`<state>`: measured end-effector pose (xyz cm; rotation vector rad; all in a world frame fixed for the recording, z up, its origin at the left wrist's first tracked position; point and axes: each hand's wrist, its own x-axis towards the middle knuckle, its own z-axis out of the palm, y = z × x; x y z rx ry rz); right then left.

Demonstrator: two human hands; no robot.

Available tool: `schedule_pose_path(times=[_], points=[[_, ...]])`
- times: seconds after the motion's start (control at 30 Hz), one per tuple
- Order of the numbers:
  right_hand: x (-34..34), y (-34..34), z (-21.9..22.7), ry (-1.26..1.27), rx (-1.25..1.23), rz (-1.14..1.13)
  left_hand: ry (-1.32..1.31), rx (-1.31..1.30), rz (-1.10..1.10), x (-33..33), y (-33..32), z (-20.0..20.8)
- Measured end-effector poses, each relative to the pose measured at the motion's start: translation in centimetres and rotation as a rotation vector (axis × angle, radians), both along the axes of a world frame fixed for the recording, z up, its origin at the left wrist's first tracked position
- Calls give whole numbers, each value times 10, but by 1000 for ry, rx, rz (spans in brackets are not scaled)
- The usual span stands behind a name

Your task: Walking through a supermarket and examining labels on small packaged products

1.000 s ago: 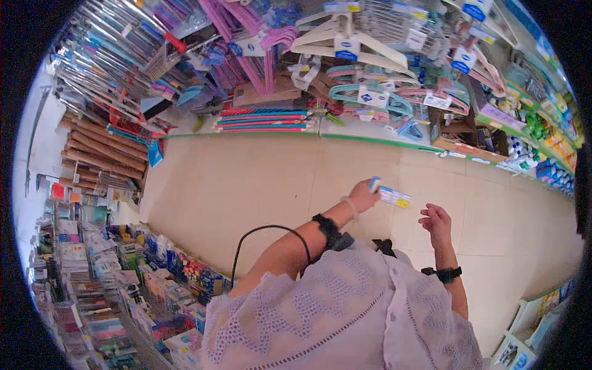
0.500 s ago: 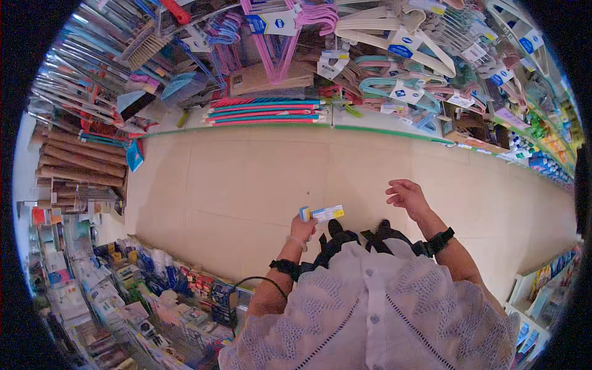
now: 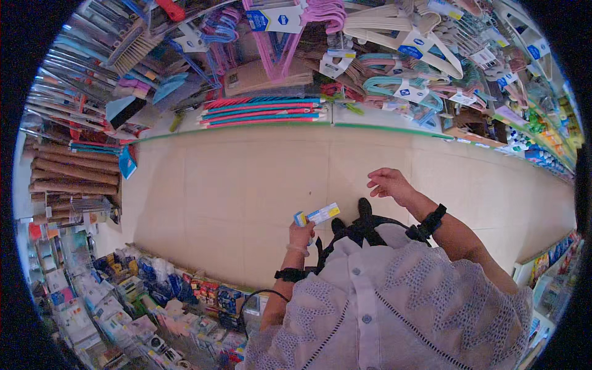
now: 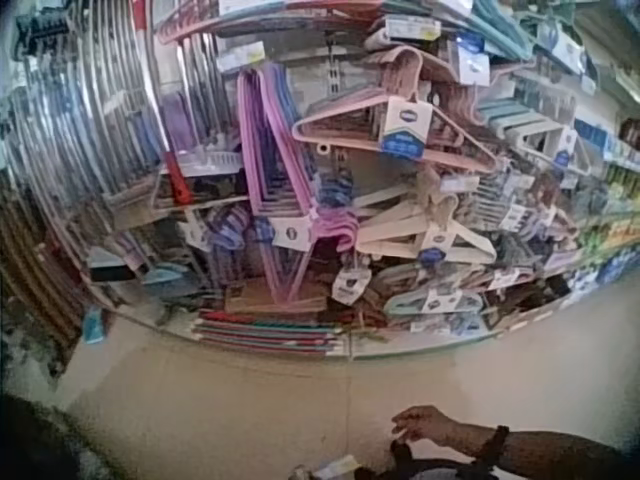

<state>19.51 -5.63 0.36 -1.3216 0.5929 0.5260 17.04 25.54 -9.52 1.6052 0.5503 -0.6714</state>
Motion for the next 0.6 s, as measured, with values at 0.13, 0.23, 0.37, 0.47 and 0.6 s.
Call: schedule_pose_path(times=[0.13,0.23,0.37,0.47,0.6], points=[[2,-1,-9,28,-42,29,-44,-50,50,8,1,0],[5,1,-5,47,-47,9,-66,-82,58,13,3,-3],[20,-9,-2,-74,-117,-32,-72,-92,39,20,1,0],[49,-22,5,-171,-146,-93,-92,-36,-42,23,4,-3],[91,-43,7,-277,-220,-183,-27,48,-67,38,-7,17]])
